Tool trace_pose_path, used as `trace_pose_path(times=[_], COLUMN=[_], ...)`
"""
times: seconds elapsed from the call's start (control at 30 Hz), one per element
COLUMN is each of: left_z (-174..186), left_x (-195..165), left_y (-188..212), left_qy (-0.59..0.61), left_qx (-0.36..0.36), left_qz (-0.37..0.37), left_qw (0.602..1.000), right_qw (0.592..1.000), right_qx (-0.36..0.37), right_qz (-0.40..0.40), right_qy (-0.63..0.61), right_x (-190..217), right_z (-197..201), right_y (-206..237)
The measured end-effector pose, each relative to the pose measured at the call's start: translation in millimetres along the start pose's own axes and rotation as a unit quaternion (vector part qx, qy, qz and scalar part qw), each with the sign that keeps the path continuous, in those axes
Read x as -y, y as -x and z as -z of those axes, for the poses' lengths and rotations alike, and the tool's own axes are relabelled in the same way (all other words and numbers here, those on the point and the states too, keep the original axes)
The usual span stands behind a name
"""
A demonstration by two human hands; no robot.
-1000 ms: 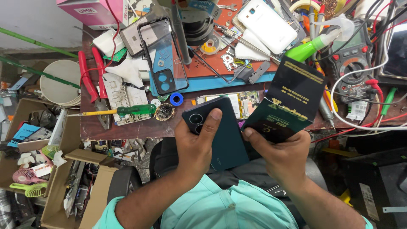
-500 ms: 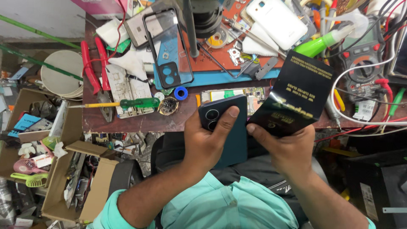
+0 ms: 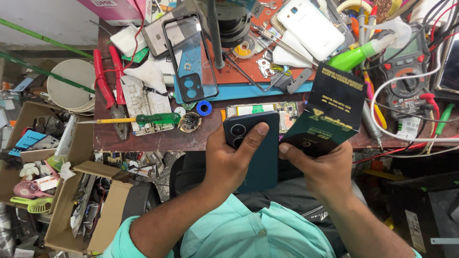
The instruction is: The person cleans the back of a smartphone with a spray bottle and cloth, then removes the back cover to expose the internal components. They use a soldering iron to heat the edges of the battery area while holding the phone steady.
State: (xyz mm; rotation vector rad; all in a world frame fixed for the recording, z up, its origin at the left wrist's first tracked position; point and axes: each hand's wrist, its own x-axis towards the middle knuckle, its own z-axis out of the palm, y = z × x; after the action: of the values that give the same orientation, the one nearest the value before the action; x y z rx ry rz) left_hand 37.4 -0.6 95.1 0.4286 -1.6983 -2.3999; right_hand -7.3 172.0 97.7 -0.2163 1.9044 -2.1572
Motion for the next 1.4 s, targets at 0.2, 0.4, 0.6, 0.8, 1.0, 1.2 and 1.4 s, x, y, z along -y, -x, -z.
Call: trace_pose_path(times=[0.2, 0.4, 0.6, 0.8, 1.0, 1.2, 1.4], left_z=[-1, 0, 4, 9, 11, 12, 13], left_x=[0, -2, 2, 2, 3, 6, 6], left_y=[0, -5, -11, -12, -10, -10, -14], left_qy=[-0.046, -0.09, -0.089, -0.06, -0.058, -0.054, -0.075], left_qx=[-0.013, -0.015, -0.017, -0.02, -0.025, -0.033, -0.023], left_qz=[-0.02, -0.019, -0.035, -0.043, -0.017, -0.028, -0.047], left_qw=[0.999, 0.996, 0.995, 0.997, 0.998, 0.998, 0.996], right_qw=[1.0, 0.998, 0.999, 0.999, 1.0, 1.0, 0.999], right_qx=[-0.028, -0.033, -0.027, -0.018, 0.004, 0.003, -0.004], right_qz=[0.004, -0.046, -0.042, -0.044, -0.013, -0.011, -0.01], right_qy=[0.01, 0.029, 0.006, -0.018, -0.022, -0.016, -0.047], right_x=[-7, -13, -24, -27, -22, -19, -21], right_z=[-4, -1, -1, -4, -12, -19, -12], right_y=[-3, -9, -16, -19, -19, -18, -18])
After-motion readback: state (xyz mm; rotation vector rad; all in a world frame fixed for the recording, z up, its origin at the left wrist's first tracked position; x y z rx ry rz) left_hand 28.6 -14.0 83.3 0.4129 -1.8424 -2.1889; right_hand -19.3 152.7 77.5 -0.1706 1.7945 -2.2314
